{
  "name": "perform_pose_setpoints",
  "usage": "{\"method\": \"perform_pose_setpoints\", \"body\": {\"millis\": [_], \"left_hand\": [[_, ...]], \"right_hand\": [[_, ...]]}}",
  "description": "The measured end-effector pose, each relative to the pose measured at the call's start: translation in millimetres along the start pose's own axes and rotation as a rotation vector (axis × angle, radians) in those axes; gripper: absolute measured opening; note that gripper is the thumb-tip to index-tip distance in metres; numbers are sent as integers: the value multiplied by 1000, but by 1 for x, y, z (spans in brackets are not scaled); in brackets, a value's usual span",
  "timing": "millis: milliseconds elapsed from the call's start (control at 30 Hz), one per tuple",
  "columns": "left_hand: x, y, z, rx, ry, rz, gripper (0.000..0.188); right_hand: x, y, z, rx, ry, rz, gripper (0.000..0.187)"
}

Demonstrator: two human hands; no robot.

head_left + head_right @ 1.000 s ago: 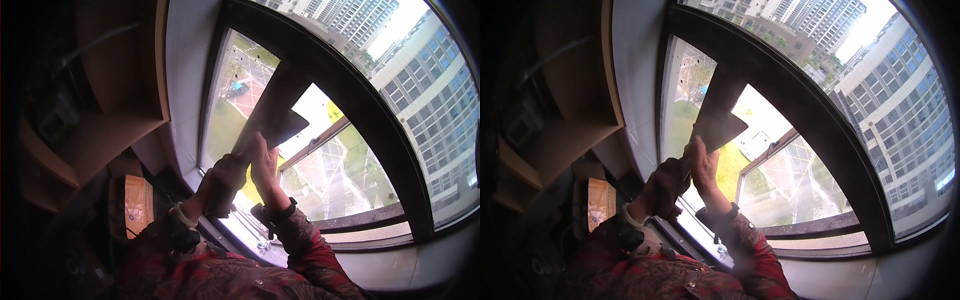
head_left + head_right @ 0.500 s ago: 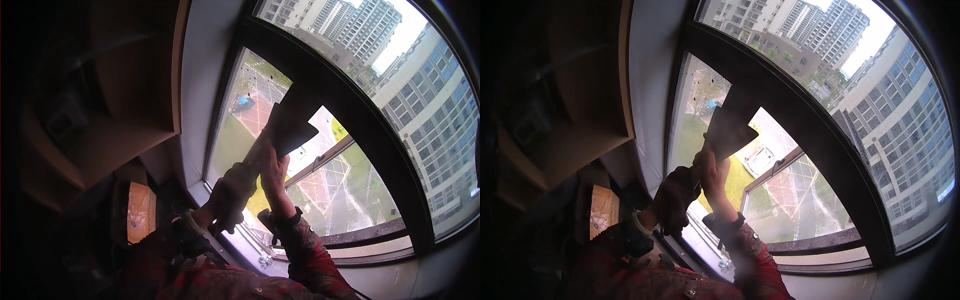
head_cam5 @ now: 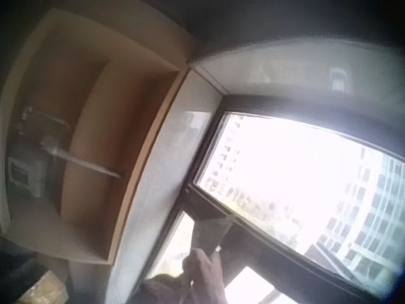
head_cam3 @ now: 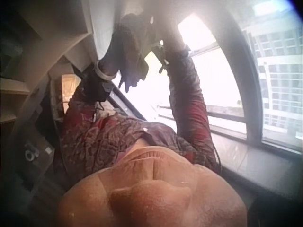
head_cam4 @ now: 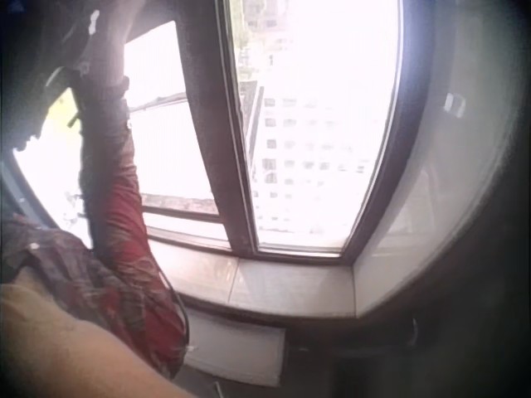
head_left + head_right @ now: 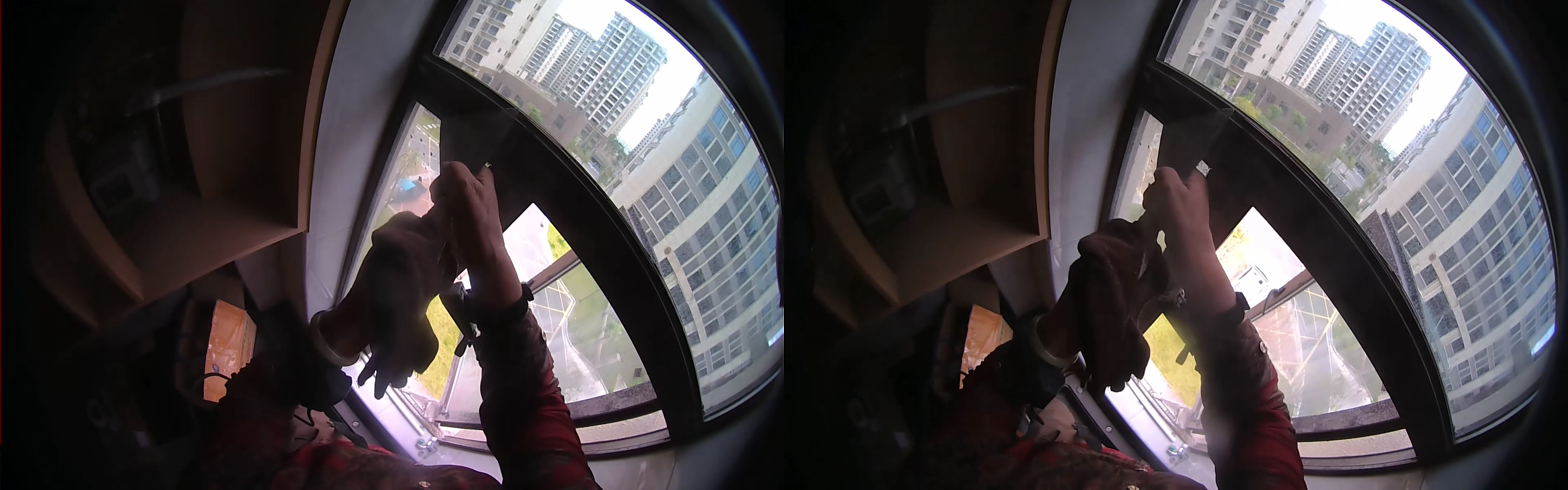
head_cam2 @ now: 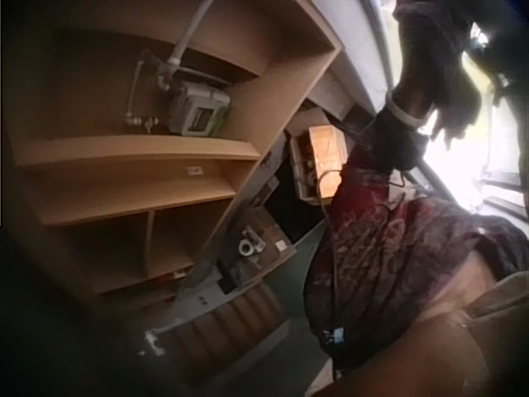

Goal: Cleaning and scraping the window frame and glass using a cloth and a putty knife scraper.

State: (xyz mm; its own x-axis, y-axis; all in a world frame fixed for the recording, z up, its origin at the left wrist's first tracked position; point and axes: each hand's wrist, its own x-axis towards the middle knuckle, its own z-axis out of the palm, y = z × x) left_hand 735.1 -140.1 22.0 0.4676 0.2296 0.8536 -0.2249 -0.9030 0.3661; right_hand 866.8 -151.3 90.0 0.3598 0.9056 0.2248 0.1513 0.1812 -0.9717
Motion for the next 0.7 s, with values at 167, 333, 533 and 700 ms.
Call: {"method": "perform_pose_setpoints", "body": {"millis": [167,333,533,700], "left_hand": [[0,23,-14,158,-188,-155,54],[6,38,-1,806,-584,-435,34],[-7,-17,-13,1072,36,204,22],[-12,-13,-27,652,-60,-148,29]], "right_hand": [[-11,-5,5,65,100,-16,22],[-14,21,4,52,97,-141,24],[65,-10,21,-234,-84,-88,19],[32,13,33,5,-117,-104,24]]}}
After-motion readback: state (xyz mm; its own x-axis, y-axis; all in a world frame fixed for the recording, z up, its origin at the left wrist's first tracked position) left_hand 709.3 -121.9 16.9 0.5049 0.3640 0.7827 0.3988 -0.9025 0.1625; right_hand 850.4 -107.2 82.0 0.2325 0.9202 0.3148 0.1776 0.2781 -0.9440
